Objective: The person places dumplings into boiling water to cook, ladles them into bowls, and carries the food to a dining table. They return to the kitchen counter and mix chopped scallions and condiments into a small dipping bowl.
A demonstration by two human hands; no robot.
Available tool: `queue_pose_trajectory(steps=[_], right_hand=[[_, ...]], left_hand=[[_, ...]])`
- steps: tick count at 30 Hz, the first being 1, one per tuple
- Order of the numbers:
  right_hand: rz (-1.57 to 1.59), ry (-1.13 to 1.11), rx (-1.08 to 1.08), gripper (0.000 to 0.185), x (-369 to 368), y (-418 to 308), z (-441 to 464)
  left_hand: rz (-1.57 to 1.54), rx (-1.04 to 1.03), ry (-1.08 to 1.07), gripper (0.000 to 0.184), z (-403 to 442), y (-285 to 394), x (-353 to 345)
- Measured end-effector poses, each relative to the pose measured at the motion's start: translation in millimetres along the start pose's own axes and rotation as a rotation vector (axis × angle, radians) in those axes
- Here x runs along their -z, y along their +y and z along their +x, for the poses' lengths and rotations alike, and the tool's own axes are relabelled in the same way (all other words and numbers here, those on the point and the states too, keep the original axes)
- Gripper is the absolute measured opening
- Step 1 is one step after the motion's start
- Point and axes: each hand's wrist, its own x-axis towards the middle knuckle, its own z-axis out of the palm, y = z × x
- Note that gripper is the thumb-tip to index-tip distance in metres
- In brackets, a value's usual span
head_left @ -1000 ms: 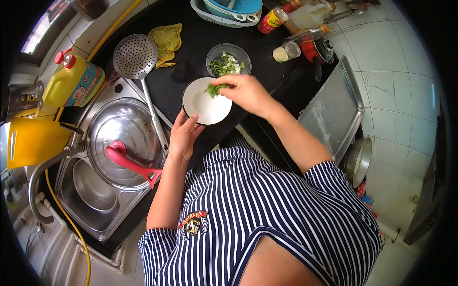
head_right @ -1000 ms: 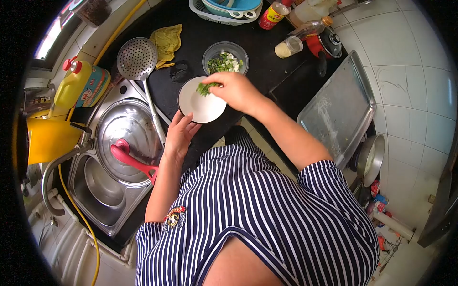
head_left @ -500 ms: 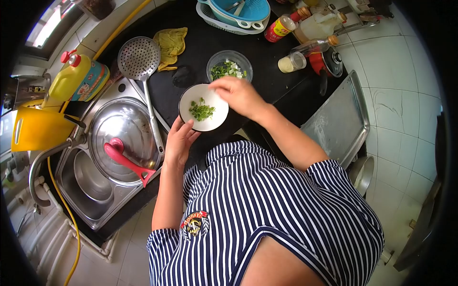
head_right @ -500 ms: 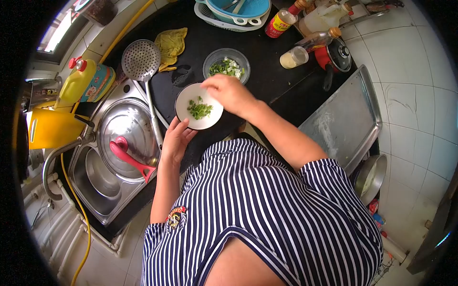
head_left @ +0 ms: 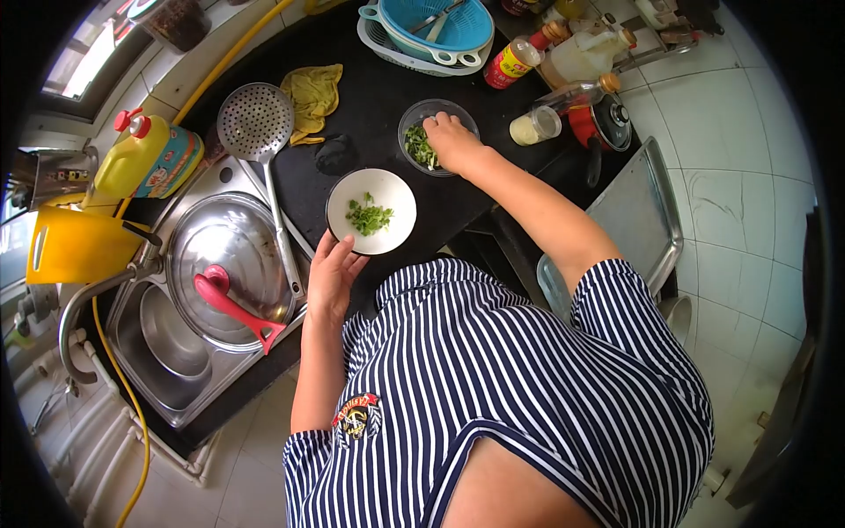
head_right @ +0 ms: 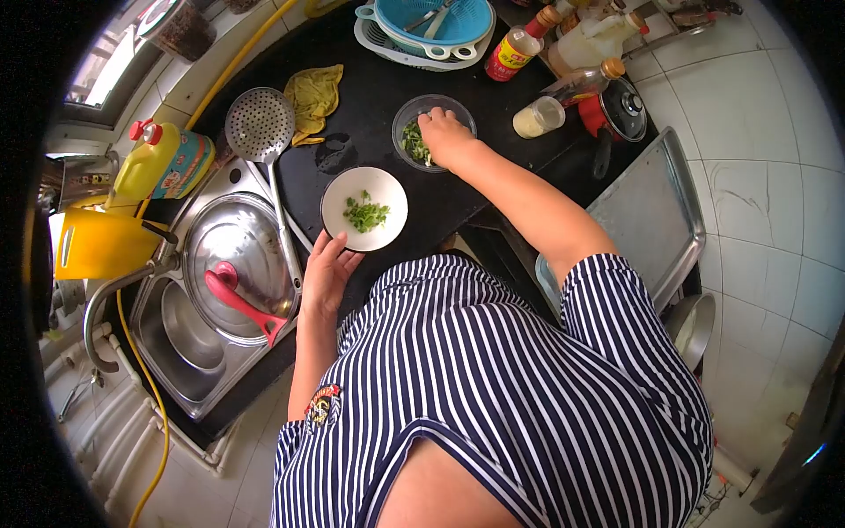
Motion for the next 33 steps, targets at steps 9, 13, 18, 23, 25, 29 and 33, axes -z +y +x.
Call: queue_pose_trajectory(steps=[9, 13, 18, 23, 25, 29, 33], right_hand=[[0.068, -0.011, -0.125, 0.031, -7, 9, -9], [0.349, 0.130, -0.095, 0.027, 0, 28, -5], [0.486, 0.137, -0.129, 0.018, 30, 29, -12], [1.015, 0.026, -0.179, 0.016, 56, 10, -31], [1.287, -0.049, -0.056, 0.013, 66, -18, -48], [0.955, 0.045, 0.220, 0.022, 64, -76, -72], [0.698, 0.134, 0.345, 0.027, 27, -90, -81]], left_hand=[[-0.005, 0.008, 0.006, 0.047, -1, 2, 1], [-0.006, 0.008, 0.007, 0.047, -2, 2, -1], [0.010, 0.004, -0.001, 0.045, 0, 4, 0], [0.013, 0.004, -0.013, 0.044, 0, 3, -1], [0.013, 0.004, -0.025, 0.044, 0, 2, -1], [0.033, 0.015, -0.023, 0.043, 4, 2, -3], [0.067, 0.024, -0.031, 0.041, 3, 3, -13]])
